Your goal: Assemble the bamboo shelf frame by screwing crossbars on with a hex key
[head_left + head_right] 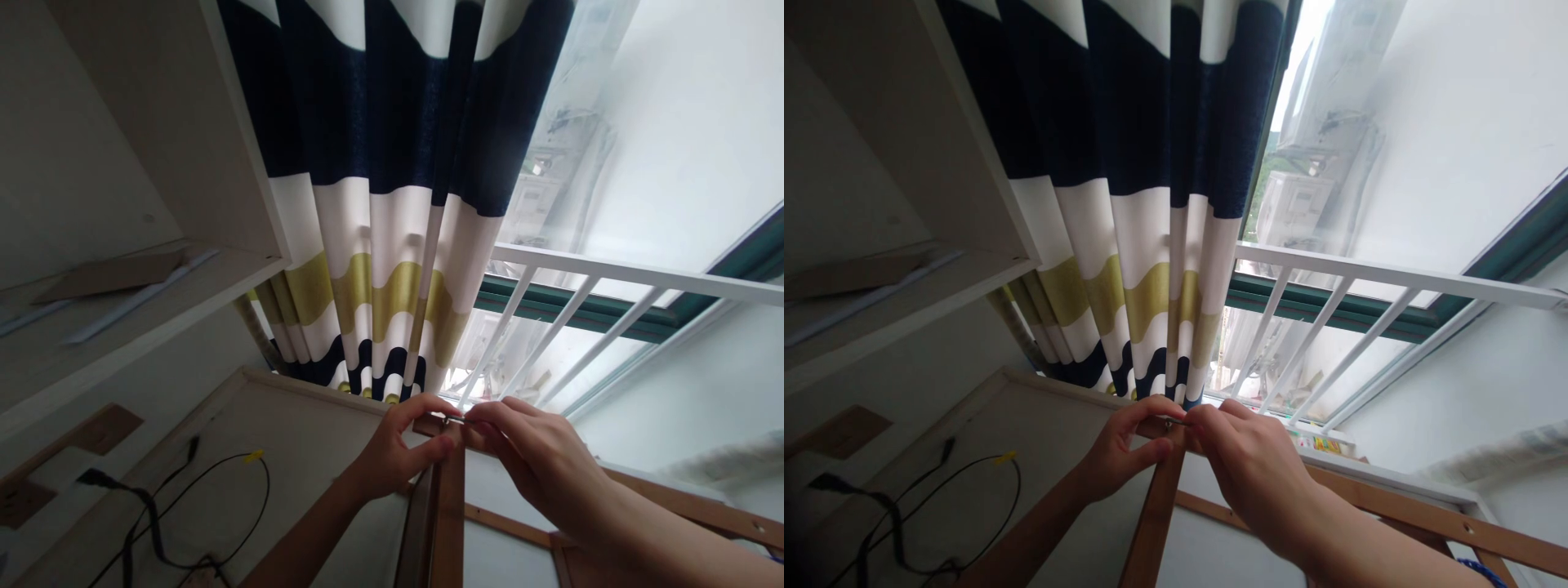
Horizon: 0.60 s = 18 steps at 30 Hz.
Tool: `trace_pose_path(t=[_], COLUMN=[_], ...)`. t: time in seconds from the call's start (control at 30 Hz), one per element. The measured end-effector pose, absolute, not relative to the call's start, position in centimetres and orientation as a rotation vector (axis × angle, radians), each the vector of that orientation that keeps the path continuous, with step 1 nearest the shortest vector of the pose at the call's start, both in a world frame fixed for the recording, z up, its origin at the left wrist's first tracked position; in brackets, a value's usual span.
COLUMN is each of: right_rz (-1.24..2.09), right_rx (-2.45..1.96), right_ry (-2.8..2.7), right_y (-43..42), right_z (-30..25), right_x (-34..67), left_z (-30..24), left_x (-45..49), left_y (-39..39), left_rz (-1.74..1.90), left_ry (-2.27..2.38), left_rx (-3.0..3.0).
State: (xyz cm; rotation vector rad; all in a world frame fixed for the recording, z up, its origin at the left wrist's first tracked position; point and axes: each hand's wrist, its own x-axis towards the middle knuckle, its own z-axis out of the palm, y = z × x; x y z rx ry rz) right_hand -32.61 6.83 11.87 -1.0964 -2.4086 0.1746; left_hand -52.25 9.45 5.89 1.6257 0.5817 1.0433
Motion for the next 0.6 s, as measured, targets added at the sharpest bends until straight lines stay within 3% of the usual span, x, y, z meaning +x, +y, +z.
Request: trace_pose_path(t=[0.6], right_rz=[-0.041], right_rx=[-0.974], right_ry=[-2.532], right_y=[6.3], right_z=[12.7], right_x=[-32.6], left_z=[7.2], left_x=[-51.9], left_y=[10.7], left_rz=[1.142], left_ry=[0.609], left_rx=[1.727])
